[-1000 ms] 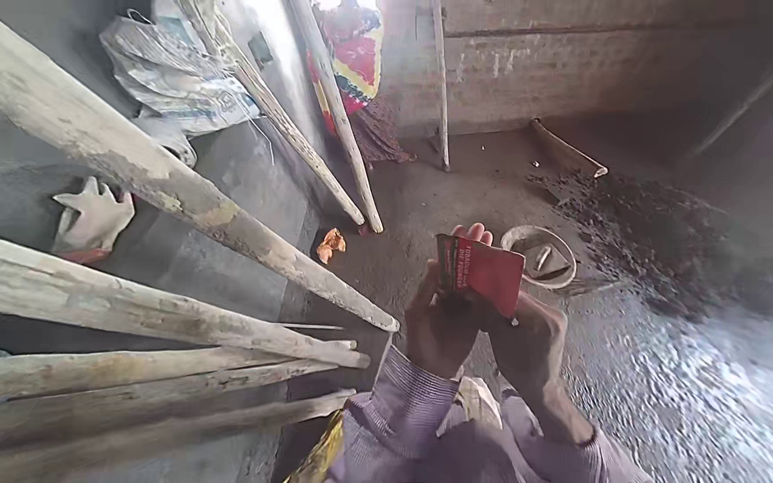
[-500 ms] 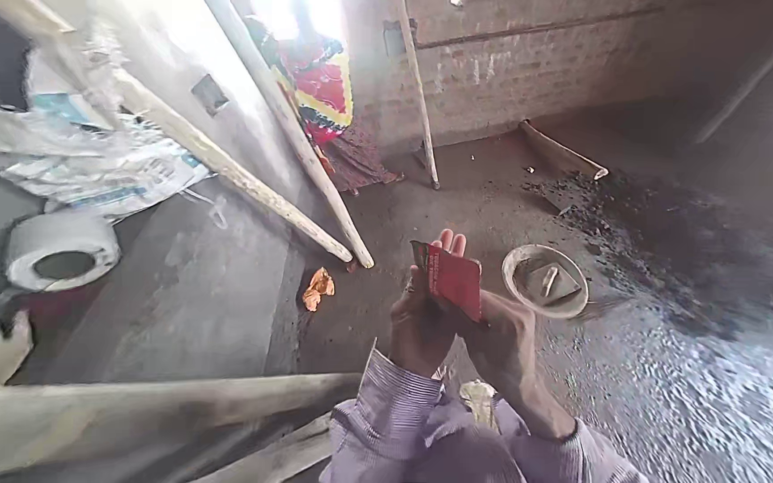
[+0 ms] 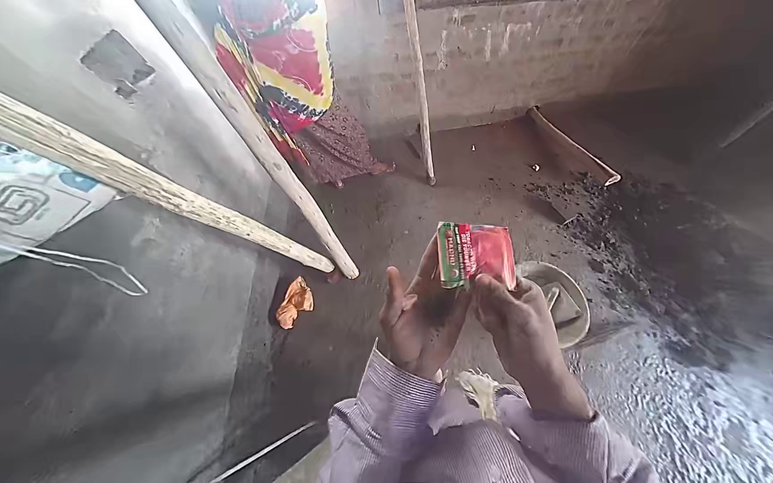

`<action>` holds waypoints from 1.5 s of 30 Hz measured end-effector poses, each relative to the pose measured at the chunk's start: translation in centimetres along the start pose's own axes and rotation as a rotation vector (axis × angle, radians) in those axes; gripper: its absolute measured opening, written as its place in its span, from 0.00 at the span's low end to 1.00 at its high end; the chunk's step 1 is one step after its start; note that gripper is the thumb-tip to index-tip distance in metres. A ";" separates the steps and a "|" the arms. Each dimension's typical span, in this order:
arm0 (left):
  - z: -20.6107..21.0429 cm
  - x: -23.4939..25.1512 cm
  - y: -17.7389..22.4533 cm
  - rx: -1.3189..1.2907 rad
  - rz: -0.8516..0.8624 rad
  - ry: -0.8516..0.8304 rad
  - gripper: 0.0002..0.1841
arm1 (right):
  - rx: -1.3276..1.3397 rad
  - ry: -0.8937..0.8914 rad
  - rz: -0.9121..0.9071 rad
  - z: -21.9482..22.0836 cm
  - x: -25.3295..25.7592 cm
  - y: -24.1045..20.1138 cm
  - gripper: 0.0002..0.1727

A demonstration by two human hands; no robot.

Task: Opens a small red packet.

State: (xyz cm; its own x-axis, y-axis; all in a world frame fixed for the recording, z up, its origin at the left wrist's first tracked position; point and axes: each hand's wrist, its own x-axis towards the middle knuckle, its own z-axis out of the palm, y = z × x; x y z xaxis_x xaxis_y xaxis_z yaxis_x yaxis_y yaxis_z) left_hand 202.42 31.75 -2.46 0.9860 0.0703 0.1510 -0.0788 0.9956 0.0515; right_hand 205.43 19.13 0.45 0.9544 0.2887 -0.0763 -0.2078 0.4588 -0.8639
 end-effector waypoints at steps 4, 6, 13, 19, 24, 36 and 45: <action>-3.0 6.0 1.6 0.077 -0.027 -0.023 0.44 | 0.368 -0.122 0.331 -0.6 5.1 -1.3 0.11; -4.1 8.7 2.1 0.093 -0.010 -0.025 0.41 | 0.505 -0.160 0.453 -0.4 7.1 -1.3 0.12; -7.6 15.4 2.0 0.064 0.138 -0.015 0.14 | 0.258 -0.150 0.466 -0.9 15.1 -1.0 0.14; -7.8 22.4 0.6 0.208 0.174 0.072 0.54 | -0.731 -0.235 -0.606 -4.1 23.8 -0.1 0.07; -6.5 29.4 -1.8 0.143 0.277 0.104 0.26 | -0.873 -0.310 -0.871 -6.7 31.8 -1.7 0.08; -7.6 38.9 -5.4 0.203 0.324 0.093 0.26 | -0.669 -0.450 -0.758 -10.6 41.4 -5.6 0.06; -7.1 41.3 -6.6 0.201 0.372 0.081 0.26 | -0.676 -0.439 -0.781 -11.9 43.9 -7.6 0.08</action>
State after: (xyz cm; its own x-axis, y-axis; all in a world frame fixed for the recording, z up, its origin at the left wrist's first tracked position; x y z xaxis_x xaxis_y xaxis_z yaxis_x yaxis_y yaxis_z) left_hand 244.67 28.57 -3.60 0.8925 0.4352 0.1184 -0.4508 0.8697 0.2010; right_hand 251.43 18.33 -2.28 0.5859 0.4537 0.6715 0.7011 0.1318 -0.7007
